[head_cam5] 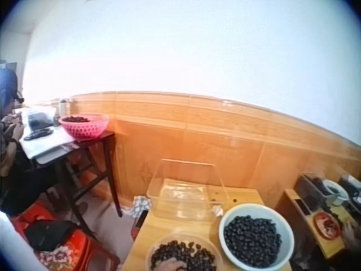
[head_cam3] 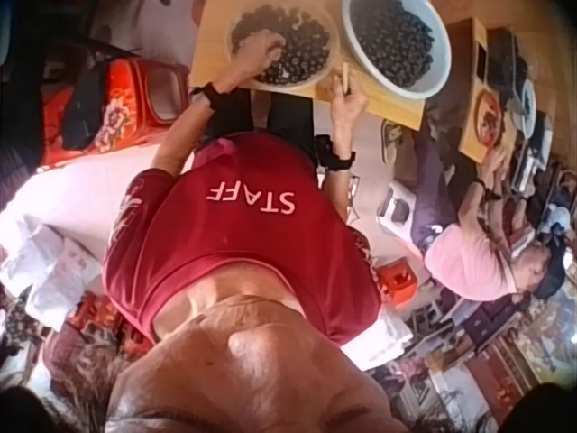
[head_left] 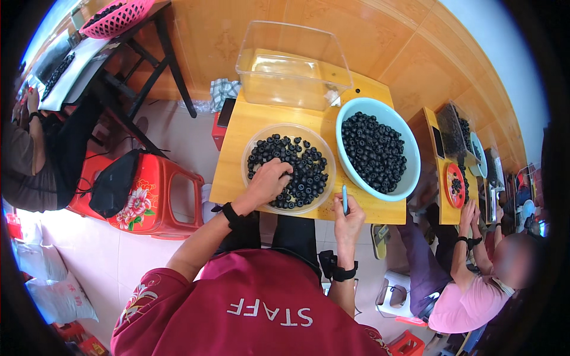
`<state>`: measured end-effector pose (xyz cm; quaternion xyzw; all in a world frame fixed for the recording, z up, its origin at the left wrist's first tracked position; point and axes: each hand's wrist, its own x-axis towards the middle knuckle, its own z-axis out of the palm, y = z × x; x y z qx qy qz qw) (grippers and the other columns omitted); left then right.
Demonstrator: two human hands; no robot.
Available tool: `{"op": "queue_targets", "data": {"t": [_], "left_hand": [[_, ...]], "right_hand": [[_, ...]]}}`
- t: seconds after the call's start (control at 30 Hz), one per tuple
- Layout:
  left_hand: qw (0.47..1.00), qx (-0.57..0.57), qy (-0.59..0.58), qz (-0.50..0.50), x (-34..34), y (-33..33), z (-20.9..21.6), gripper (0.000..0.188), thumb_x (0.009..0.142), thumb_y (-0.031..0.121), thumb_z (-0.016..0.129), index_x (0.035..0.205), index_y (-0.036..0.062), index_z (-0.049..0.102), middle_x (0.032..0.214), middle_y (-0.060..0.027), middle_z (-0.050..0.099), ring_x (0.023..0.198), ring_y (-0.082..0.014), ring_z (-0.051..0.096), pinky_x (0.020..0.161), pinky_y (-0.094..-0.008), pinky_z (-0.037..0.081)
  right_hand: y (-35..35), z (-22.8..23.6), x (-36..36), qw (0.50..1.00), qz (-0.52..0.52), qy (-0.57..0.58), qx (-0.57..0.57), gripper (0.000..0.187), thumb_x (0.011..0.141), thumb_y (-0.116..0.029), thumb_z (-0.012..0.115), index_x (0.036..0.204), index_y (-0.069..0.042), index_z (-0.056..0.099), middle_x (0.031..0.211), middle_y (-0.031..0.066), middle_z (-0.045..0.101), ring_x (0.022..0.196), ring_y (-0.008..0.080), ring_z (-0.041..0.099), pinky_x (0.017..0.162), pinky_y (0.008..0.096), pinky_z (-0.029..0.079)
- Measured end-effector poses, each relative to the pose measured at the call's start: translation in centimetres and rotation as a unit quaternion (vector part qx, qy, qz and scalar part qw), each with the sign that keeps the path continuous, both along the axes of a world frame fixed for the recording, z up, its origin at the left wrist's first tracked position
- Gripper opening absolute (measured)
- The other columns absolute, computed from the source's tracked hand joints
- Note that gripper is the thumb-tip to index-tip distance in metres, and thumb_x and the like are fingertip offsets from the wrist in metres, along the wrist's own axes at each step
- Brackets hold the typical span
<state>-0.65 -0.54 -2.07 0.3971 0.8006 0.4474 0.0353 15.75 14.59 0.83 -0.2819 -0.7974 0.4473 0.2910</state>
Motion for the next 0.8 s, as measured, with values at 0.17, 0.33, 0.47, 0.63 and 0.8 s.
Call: {"op": "queue_targets", "data": {"t": [0.17,0.33,0.47,0.63,0.8], "left_hand": [[0.944,0.02,-0.326,-0.049,-1.0,-1.6,2.0,0.013,0.08,0.01,0.063,0.091,0.0019,0.064,0.079,-0.0065,0.061,0.07,-0.0162,0.062,0.061,-0.0279,0.049],[0.737,0.196,-0.634,-0.127,-0.3,-2.9,3.2,0.023,0.087,0.011,0.057,0.109,0.0021,0.058,0.088,-0.004,0.061,0.075,-0.0107,0.063,0.069,-0.0221,0.053],[0.662,0.268,-0.683,-0.156,1.1,-3.2,4.9,0.027,0.088,0.008,0.055,0.114,0.0011,0.052,0.09,-0.0053,0.061,0.077,-0.0117,0.063,0.073,-0.0227,0.054],[0.638,0.276,-0.698,-0.173,1.6,-3.3,3.8,0.022,0.087,0.008,0.057,0.108,0.0021,0.055,0.089,-0.0053,0.062,0.079,-0.0115,0.063,0.074,-0.0229,0.053],[0.638,0.29,-0.699,-0.14,2.0,-3.2,3.3,0.019,0.085,0.008,0.059,0.104,0.0022,0.057,0.089,-0.0043,0.062,0.076,-0.0102,0.062,0.071,-0.021,0.052]], "right_hand": [[-0.6,0.1,-0.3,1.0,0.017,-0.016,0.01,0.01,0.082,-0.007,0.061,0.085,0.001,0.064,0.055,0.0023,0.045,0.052,0.0072,0.039,0.048,0.0255,0.033],[-1.4,0.0,-0.7,0.997,0.05,-0.052,-0.01,0.01,0.083,-0.007,0.06,0.088,0.001,0.063,0.062,0.0006,0.056,0.058,0.0058,0.052,0.054,0.0213,0.04],[-2.7,0.8,-1.3,0.997,0.069,-0.031,-0.025,0.012,0.08,-0.008,0.062,0.088,0.001,0.065,0.06,0.0081,0.056,0.055,0.0106,0.05,0.052,0.0265,0.04],[-3.8,2.7,-1.4,0.993,0.109,-0.032,-0.032,0.016,0.08,-0.008,0.062,0.093,0.001,0.064,0.069,0.0113,0.062,0.058,0.0136,0.055,0.055,0.0269,0.043],[-4.2,3.9,-1.1,0.986,0.164,0.008,0.015,0.021,0.084,-0.012,0.058,0.099,0.002,0.063,0.07,0.0077,0.062,0.06,0.0101,0.056,0.055,0.0228,0.042]]}}
